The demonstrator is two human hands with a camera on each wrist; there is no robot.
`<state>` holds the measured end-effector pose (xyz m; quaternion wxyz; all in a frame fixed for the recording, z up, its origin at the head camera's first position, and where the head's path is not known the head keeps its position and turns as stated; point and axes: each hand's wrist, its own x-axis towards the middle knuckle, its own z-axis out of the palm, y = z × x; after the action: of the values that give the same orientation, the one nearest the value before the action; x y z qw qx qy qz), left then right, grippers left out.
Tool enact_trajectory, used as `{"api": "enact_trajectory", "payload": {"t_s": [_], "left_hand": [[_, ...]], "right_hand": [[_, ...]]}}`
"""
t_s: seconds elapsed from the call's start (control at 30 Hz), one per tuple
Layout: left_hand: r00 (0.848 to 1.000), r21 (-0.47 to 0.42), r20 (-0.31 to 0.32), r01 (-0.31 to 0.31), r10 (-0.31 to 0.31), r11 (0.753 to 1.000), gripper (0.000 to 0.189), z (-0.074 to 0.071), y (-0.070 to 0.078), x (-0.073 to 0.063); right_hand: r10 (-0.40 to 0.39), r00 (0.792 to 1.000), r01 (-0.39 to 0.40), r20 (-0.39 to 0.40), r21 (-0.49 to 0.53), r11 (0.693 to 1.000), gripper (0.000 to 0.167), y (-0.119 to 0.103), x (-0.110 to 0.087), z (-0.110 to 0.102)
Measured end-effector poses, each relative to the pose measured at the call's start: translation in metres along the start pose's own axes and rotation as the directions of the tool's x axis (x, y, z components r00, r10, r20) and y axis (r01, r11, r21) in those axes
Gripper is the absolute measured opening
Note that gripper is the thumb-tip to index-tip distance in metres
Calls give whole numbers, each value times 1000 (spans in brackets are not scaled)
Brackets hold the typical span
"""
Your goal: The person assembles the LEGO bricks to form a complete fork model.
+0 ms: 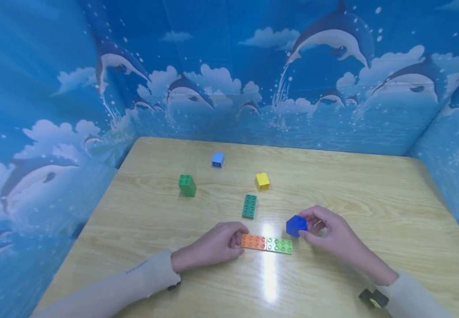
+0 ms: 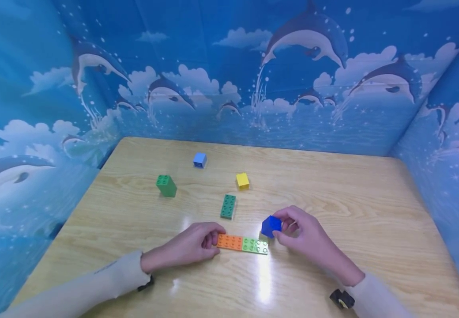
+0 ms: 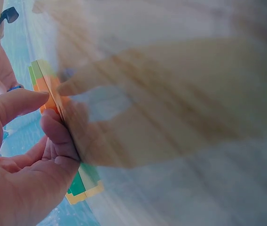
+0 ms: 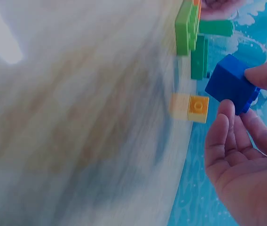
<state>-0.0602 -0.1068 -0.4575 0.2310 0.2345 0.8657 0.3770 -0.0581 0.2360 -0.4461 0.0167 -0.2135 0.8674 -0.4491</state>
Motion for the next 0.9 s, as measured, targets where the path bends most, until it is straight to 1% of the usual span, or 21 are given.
{"api": "enact_trajectory", "payload": {"t_s": [0.17,0.27,0.43,0.6,0.67,0.83,0.9], "left_hand": [[1000,2,-1,2,-2,1000,49,0,0,1],[1000,-1,2,6,-6,1000,49,0,-1,2],[1000,-4,2,11,-11,1000,49,0,-1,1],[1000,-13,3,19,-19,1000,50,0,-1,1],[1000,-14,9,21,-21,1000,50,0,-1,1],[1000,-14,10,14,-13,1000,48,1,-1,1],[1000,-22,7,14,-13,1000,46,1,-1,1]], "right_hand": [[-43,999,43,6,-22,999,39,-5,-7,7],[-51,999,52,14,-30,998,38,-8,-11,9],[-91,995,93,42,-43,995,41,-12,-18,10],[-74,995,78,71,-68,995,46,-15,-20,11],[-80,994,85,78,-75,994,46,-16,-21,12],[-129,989,136,76,-95,986,47,-16,-22,16],[-118,990,126,78,-101,987,47,-16,-24,18]]}}
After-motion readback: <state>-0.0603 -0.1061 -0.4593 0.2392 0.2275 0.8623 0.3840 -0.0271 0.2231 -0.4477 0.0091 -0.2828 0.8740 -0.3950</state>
